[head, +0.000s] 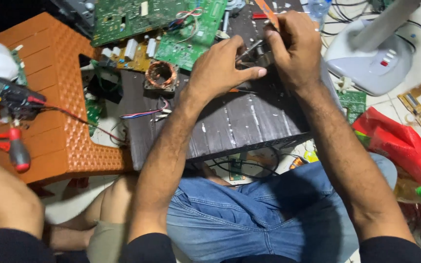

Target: Cutting a metal rod on a motor assembly using a small saw blade and disassembling parts with a screwdriver.

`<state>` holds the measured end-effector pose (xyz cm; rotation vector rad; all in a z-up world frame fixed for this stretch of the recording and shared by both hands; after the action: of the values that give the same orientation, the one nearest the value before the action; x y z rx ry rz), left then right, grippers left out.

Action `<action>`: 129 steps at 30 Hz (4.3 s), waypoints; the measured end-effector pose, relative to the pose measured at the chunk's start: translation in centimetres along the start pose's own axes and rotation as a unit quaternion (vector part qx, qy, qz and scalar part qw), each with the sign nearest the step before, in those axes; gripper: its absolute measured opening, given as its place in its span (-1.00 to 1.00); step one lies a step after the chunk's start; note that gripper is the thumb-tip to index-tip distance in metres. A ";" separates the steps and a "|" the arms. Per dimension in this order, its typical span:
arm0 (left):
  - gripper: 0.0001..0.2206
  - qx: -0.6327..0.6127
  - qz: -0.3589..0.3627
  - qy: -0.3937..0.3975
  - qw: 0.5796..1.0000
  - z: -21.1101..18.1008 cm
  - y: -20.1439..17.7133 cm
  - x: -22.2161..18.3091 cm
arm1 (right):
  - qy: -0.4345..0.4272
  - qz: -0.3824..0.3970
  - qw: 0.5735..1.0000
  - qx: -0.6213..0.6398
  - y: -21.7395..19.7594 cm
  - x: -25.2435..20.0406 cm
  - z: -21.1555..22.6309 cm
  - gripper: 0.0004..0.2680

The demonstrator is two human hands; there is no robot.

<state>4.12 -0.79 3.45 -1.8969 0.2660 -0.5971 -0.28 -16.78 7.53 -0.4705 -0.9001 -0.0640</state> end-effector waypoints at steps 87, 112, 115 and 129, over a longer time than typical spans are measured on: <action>-0.89 0.096 0.101 -0.064 0.988 2.1 3.5 1.2 | -0.135 0.057 0.985 -0.091 1.7 1.3 1.0 -0.81; -0.84 0.159 0.061 -0.072 0.983 2.9 5.2 2.1 | -0.122 0.032 0.985 -0.119 2.8 1.2 1.4 -0.87; -0.83 0.154 -0.016 -0.061 0.986 2.6 4.4 2.0 | -0.124 0.025 0.983 -0.133 2.9 1.1 0.9 -0.82; -0.79 0.112 -0.067 -0.105 0.986 2.5 3.9 1.7 | -0.125 0.041 0.984 -0.122 3.2 0.4 0.6 -0.73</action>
<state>7.22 -1.05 -0.38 -1.7499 -0.0638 -0.4889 0.36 -13.57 6.96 -0.7555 -1.1244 -0.0400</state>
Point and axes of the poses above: each hand's wrist, its own x-axis towards the middle knuckle, its own y-axis out of the palm, z = x × y, the point moved 6 cm from there along x, towards the middle knuckle, and after that the axes turned 13 degrees about x, right-handed, at the moved point
